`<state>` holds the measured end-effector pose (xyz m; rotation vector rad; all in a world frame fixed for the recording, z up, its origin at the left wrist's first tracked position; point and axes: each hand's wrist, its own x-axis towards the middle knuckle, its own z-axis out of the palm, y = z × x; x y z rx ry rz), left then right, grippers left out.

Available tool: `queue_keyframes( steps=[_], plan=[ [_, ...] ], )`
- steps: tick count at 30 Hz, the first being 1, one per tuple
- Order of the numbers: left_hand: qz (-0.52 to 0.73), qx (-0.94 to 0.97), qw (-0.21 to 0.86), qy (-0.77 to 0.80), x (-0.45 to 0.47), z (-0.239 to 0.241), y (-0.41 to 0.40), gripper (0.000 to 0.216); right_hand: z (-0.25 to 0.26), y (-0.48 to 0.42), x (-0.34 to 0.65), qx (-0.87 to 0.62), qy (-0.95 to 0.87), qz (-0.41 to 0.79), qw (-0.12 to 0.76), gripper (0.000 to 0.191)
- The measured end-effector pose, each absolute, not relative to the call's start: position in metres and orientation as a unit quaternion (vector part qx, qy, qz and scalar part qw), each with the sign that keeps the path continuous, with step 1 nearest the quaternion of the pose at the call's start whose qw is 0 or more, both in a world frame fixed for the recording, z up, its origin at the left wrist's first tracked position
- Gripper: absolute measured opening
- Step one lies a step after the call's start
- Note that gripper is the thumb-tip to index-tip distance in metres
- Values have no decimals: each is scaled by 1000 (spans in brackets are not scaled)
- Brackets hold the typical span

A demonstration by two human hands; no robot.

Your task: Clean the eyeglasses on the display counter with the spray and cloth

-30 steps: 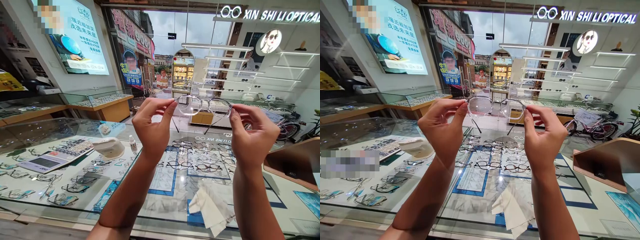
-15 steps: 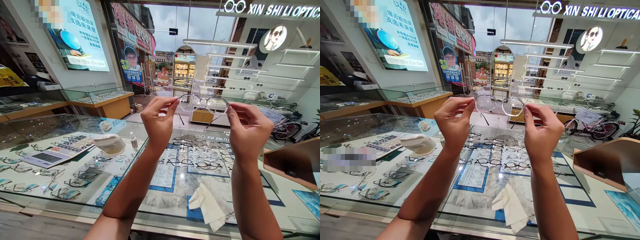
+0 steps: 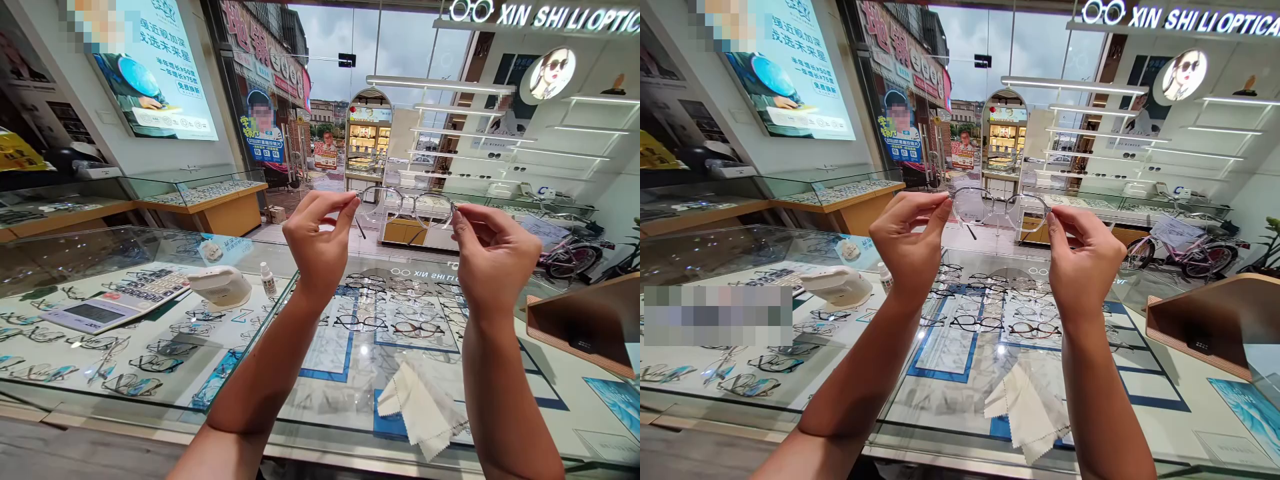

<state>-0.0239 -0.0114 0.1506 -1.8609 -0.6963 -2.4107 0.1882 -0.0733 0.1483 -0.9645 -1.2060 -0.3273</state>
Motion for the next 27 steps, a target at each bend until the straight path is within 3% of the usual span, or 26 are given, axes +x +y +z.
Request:
queue_keyframes(
  steps=[27],
  plan=[
    [-761, -613, 75, -199, -14, 148, -17, 7, 148, -57, 207, -468, -530, -150, 691, 26]
  ],
)
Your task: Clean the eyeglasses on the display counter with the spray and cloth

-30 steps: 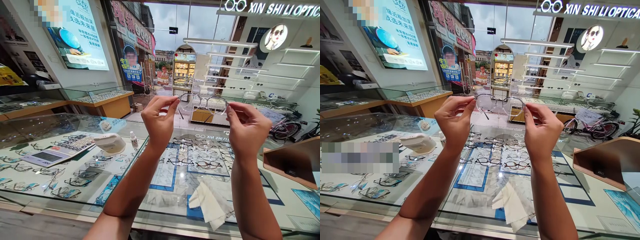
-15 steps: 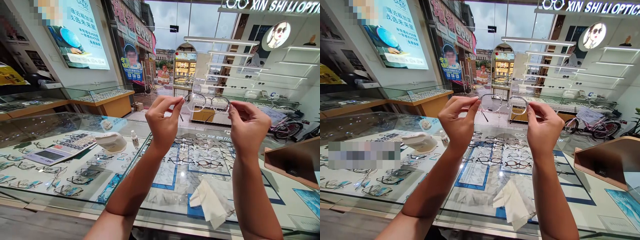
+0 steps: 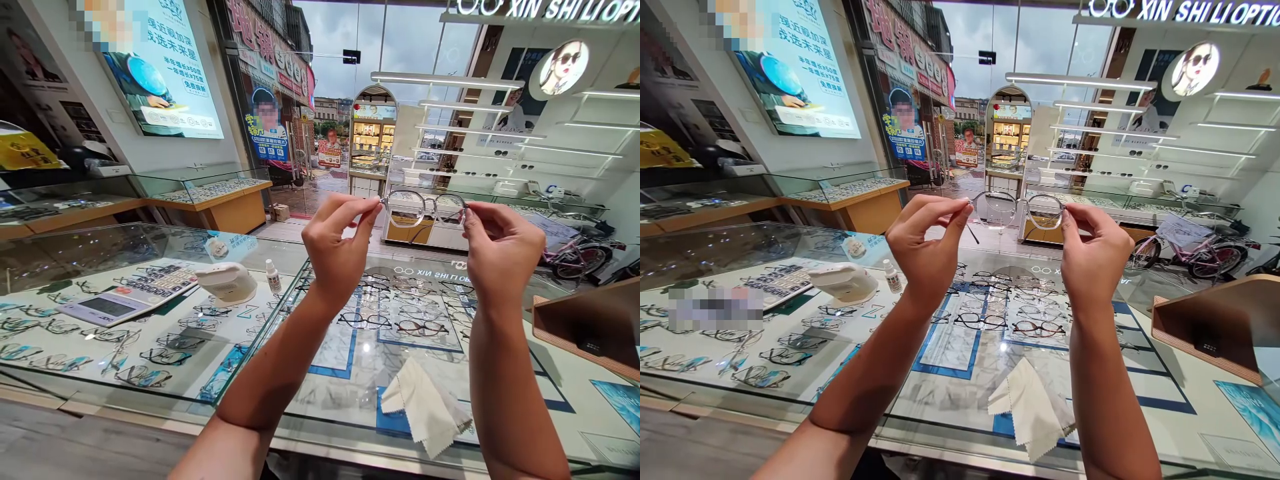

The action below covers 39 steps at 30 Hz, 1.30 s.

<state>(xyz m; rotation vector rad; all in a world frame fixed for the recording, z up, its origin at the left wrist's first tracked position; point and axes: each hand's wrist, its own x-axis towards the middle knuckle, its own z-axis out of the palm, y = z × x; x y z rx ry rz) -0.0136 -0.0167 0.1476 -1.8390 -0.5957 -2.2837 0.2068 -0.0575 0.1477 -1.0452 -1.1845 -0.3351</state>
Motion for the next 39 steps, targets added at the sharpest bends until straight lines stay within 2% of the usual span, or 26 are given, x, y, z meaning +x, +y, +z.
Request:
queue_keyframes(
  steps=[12, 23, 39],
  plan=[
    [-768, -615, 103, -145, -12, 149, -14, 8, 152, -60, 206, -490, -527, -138, 681, 22],
    [-763, -613, -21, -205, -18, 142, 12, 6, 158, -77, 190, -459, -546, -163, 682, 21],
    [-760, -609, -34, -223, -19, 139, 19, 4, 158, -79, 190, -449, -568, -158, 671, 16]
  ],
)
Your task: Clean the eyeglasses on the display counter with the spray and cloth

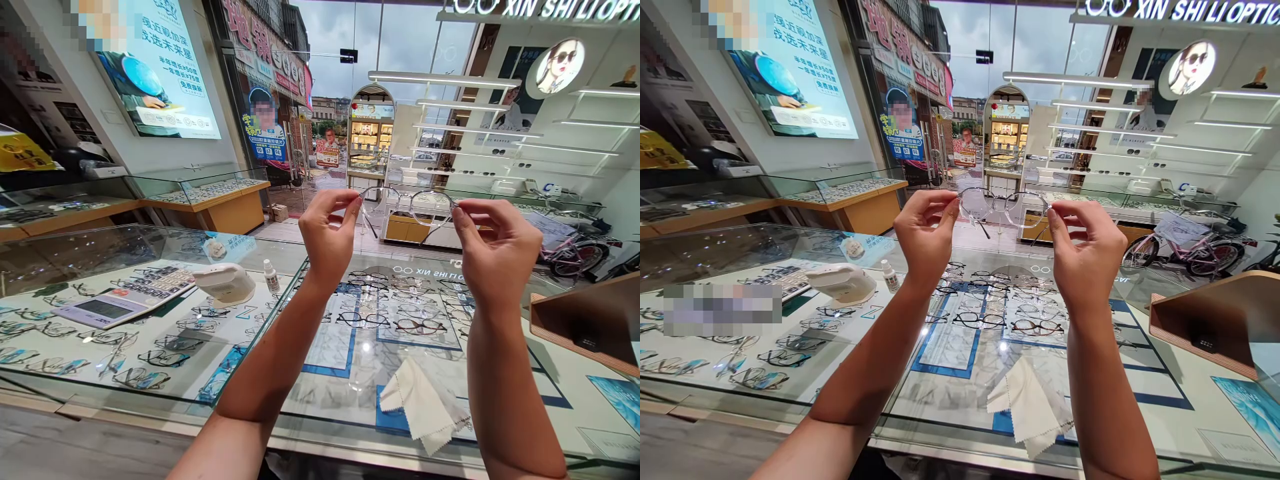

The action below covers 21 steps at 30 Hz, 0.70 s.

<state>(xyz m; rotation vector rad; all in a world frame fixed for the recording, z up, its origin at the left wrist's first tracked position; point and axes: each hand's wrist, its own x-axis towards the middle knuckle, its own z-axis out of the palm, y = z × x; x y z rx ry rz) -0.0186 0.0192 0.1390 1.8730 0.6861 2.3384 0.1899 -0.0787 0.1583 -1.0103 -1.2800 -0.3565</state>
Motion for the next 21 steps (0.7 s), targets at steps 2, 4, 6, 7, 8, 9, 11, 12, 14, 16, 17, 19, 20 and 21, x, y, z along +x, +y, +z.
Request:
queue_keyframes(
  steps=[2, 4, 6, 7, 8, 9, 11, 12, 14, 16, 17, 19, 20, 21],
  plan=[
    [758, 611, 35, 226, -19, 139, 19, 4, 158, -78, 190, -456, -565, -160, 669, 18],
    [755, 613, 31, 231, -18, 139, 18, 4, 158, -77, 191, -465, -561, -161, 666, 20],
    [754, 614, 19, 234, -18, 140, 16, 4, 156, -76, 193, -472, -558, -160, 663, 23],
    [754, 614, 8, 233, -18, 141, 14, 4, 156, -74, 194, -477, -557, -159, 661, 24],
    [755, 615, -5, 229, -18, 141, 13, 4, 155, -73, 196, -481, -555, -158, 660, 24],
    [756, 616, -18, 221, -17, 142, 11, 4, 155, -72, 197, -486, -553, -157, 659, 25],
    [760, 616, -40, 203, -17, 142, 9, 4, 154, -71, 199, -493, -548, -157, 658, 26],
    [762, 616, -47, 195, -17, 143, 8, 4, 154, -71, 199, -495, -546, -156, 658, 27],
    [764, 616, -54, 187, -16, 143, 7, 4, 154, -71, 199, -495, -545, -155, 659, 26],
    [763, 615, -59, 190, -15, 143, 6, 4, 154, -71, 200, -497, -545, -155, 657, 25],
    [762, 615, -62, 193, -15, 143, 6, 4, 154, -70, 200, -500, -544, -156, 655, 25],
    [762, 613, -69, 197, -15, 143, 6, 3, 153, -69, 200, -506, -543, -159, 651, 25],
    [762, 613, -73, 197, -15, 143, 6, 3, 153, -69, 201, -508, -543, -159, 650, 25],
    [762, 613, -75, 196, -15, 143, 6, 3, 153, -68, 201, -509, -542, -159, 649, 25]
  ],
)
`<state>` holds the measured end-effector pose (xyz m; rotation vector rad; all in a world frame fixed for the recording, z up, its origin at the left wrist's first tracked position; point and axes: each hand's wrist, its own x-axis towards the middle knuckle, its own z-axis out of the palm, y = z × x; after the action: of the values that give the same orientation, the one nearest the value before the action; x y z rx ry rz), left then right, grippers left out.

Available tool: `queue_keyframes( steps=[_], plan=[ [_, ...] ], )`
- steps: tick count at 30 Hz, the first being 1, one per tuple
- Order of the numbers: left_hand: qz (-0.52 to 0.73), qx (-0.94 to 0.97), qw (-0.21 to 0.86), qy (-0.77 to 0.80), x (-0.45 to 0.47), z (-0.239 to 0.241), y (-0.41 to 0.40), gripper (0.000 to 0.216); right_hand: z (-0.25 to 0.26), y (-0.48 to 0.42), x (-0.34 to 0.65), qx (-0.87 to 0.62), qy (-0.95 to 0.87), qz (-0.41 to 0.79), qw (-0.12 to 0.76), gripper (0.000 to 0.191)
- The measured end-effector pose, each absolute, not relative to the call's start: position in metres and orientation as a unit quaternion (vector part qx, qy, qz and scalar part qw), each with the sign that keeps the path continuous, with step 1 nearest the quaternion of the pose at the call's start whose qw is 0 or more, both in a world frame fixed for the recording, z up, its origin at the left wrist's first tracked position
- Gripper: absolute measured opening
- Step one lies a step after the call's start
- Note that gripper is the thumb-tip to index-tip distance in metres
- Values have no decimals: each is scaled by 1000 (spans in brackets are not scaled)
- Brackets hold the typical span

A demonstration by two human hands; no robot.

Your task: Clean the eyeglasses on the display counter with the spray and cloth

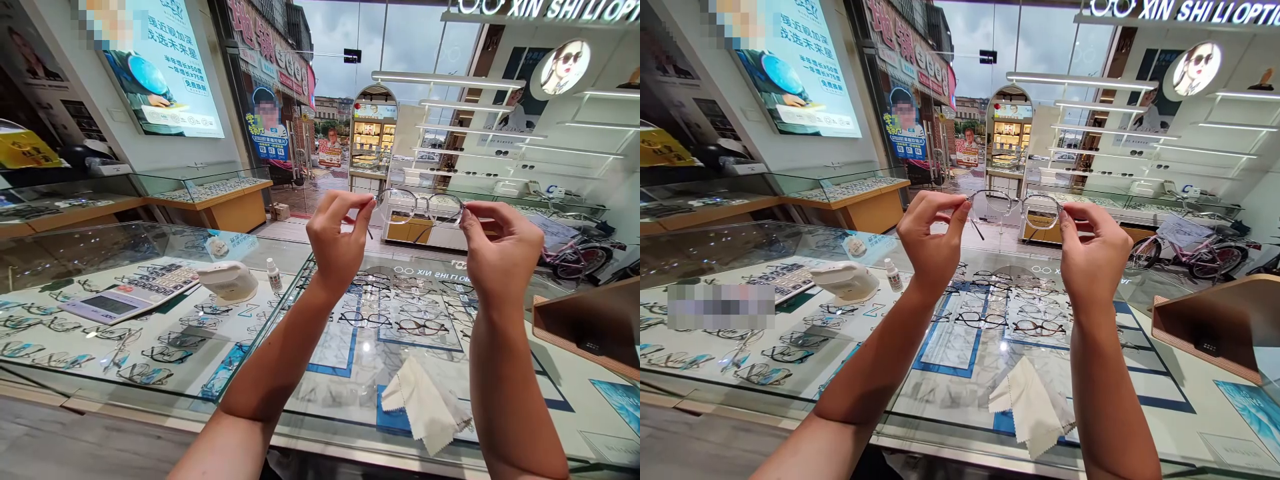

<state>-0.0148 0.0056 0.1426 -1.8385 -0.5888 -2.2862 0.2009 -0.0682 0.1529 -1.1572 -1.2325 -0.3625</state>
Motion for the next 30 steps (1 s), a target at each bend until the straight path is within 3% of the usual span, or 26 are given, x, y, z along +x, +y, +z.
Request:
queue_keyframes(
  steps=[30],
  plan=[
    [-759, -614, 106, -189, -14, 144, 0, 4, 153, -66, 202, -510, -535, -142, 658, 23]
  ],
)
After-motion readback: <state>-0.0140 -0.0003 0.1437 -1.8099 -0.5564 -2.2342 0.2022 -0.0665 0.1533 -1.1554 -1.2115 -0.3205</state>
